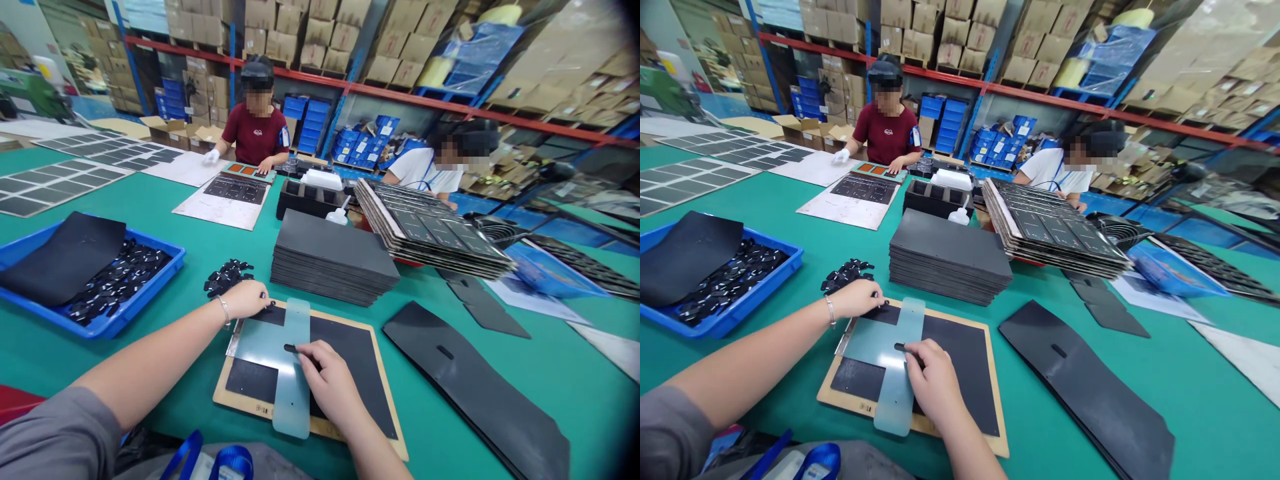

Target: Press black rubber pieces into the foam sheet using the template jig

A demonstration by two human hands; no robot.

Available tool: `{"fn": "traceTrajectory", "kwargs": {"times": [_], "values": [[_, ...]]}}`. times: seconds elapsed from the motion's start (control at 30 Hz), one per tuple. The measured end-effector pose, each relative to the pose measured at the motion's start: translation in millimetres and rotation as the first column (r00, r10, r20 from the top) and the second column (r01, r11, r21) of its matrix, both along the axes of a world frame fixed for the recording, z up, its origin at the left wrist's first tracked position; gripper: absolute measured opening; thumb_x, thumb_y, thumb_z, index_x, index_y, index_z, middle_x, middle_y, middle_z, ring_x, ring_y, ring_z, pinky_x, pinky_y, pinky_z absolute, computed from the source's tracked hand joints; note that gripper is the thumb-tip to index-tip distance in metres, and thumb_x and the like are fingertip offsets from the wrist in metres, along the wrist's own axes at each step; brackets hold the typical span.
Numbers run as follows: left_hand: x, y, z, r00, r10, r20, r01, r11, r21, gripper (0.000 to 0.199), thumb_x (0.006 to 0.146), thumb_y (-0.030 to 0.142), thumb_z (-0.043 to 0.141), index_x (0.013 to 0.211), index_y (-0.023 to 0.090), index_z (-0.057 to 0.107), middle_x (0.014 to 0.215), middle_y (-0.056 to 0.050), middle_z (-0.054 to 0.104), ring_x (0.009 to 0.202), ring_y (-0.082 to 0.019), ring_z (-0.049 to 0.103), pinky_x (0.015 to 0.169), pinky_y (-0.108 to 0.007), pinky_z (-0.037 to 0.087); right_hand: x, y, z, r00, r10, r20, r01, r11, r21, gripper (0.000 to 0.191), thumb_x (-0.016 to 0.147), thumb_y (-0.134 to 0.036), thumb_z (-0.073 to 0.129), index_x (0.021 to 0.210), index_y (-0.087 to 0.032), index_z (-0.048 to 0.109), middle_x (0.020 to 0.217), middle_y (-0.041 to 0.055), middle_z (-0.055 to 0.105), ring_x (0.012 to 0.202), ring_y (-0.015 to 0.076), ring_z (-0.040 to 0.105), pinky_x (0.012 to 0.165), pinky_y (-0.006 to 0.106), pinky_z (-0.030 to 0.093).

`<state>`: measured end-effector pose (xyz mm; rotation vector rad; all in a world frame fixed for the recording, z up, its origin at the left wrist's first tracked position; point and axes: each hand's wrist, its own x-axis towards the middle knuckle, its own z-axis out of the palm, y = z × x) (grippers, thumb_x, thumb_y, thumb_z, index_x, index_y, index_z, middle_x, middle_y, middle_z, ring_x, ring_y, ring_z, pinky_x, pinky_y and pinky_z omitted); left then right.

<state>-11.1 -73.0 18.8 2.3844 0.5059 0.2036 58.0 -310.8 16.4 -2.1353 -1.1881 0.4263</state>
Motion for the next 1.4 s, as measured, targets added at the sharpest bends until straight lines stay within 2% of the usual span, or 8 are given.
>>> {"fn": "traceTrajectory", "kwargs": {"times": [0.17,0.47,0.6,0.7,0.83,0.9,1.17,1.4], "values": [[-25,-31,22.9,0.975,0.138,0.176,-0.053,0.907,-0.418,0.018,0.076,0.034,0.056,0.073,0.016,0.061,0.067,-0.001,0.059,0.058,-0.012,0.048,0.053,-0.022,0.032,-4,13,5.0,0.993,-0.037,-0.113,0.061,0.975,0.212,0.022,0.088,-0.034,0.046,0.092,-0.020,0.062,0.093,0.0054,0.060,0.087,0.0183,0.056,0.078,0.030,0.044],[-49,-92,7.1,0.956,0.259,0.141,0.098,0.171,-0.980,0.034,0.075,0.047,0.060,0.069,0.017,0.046,0.045,0.010,0.026,0.038,-0.003,0.019,0.040,-0.019,0.011,-12,22,30.5,0.969,0.167,-0.184,-0.136,0.976,0.170,0.027,0.087,-0.030,0.045,0.063,-0.018,0.044,0.063,-0.0024,0.046,0.061,0.0110,0.042,0.056,0.022,0.034],[-64,-94,2.2,0.978,0.201,0.055,0.057,-0.003,-0.998,0.025,0.078,0.040,0.055,0.071,0.017,0.048,0.051,0.006,0.040,0.038,-0.004,0.027,0.040,-0.019,0.013,-7,-1,48.0,0.906,0.400,-0.141,-0.408,0.913,-0.032,0.031,0.082,-0.023,0.048,0.055,-0.018,0.034,0.056,-0.0045,0.036,0.054,0.0093,0.034,0.052,0.022,0.027],[-70,-109,0.1,0.997,0.078,-0.019,-0.028,0.114,-0.993,0.022,0.072,0.029,0.059,0.091,0.017,0.056,0.051,0.007,0.039,0.039,-0.005,0.025,0.042,-0.019,0.014,-11,-17,51.3,0.852,0.506,-0.132,-0.521,0.844,-0.126,0.027,0.078,-0.017,0.049,0.053,-0.017,0.038,0.053,-0.0048,0.038,0.051,0.0087,0.034,0.051,0.022,0.026],[-72,-128,-0.1,0.993,-0.118,-0.002,0.079,0.677,-0.732,0.021,0.072,0.036,0.061,0.076,0.015,0.062,0.050,0.006,0.042,0.046,-0.007,0.032,0.046,-0.021,0.022,-19,-29,45.0,0.858,0.499,-0.124,-0.514,0.838,-0.182,0.023,0.072,-0.013,0.051,0.051,-0.017,0.042,0.050,-0.0048,0.040,0.050,0.0083,0.035,0.050,0.022,0.025],[-72,-131,1.4,0.980,-0.197,0.021,0.179,0.835,-0.521,0.019,0.073,0.035,0.060,0.070,0.016,0.063,0.056,0.003,0.051,0.052,-0.010,0.041,0.050,-0.021,0.027,-20,-31,42.2,0.890,0.438,-0.124,-0.454,0.874,-0.174,0.022,0.073,-0.014,0.051,0.053,-0.018,0.046,0.052,-0.0042,0.044,0.051,0.0088,0.039,0.050,0.021,0.026],[-71,-128,9.8,0.982,-0.173,0.078,0.189,0.883,-0.429,0.019,0.080,0.027,0.048,0.073,0.016,0.061,0.062,0.001,0.056,0.058,-0.012,0.047,0.053,-0.021,0.033,-22,-32,35.8,0.966,0.181,-0.184,-0.187,0.982,-0.014,0.021,0.086,-0.025,0.045,0.069,-0.018,0.055,0.066,-0.0008,0.054,0.062,0.0120,0.049,0.055,0.022,0.036],[-70,-127,9.0,0.987,-0.104,0.124,0.145,0.912,-0.384,0.018,0.081,0.025,0.047,0.070,0.017,0.058,0.062,0.002,0.056,0.059,-0.011,0.048,0.055,-0.021,0.035,-36,-27,32.5,0.906,0.242,0.346,-0.190,0.966,-0.178,0.024,0.090,-0.020,0.036,0.085,-0.018,0.059,0.075,0.0048,0.058,0.069,0.0167,0.050,0.064,0.029,0.032]]}}
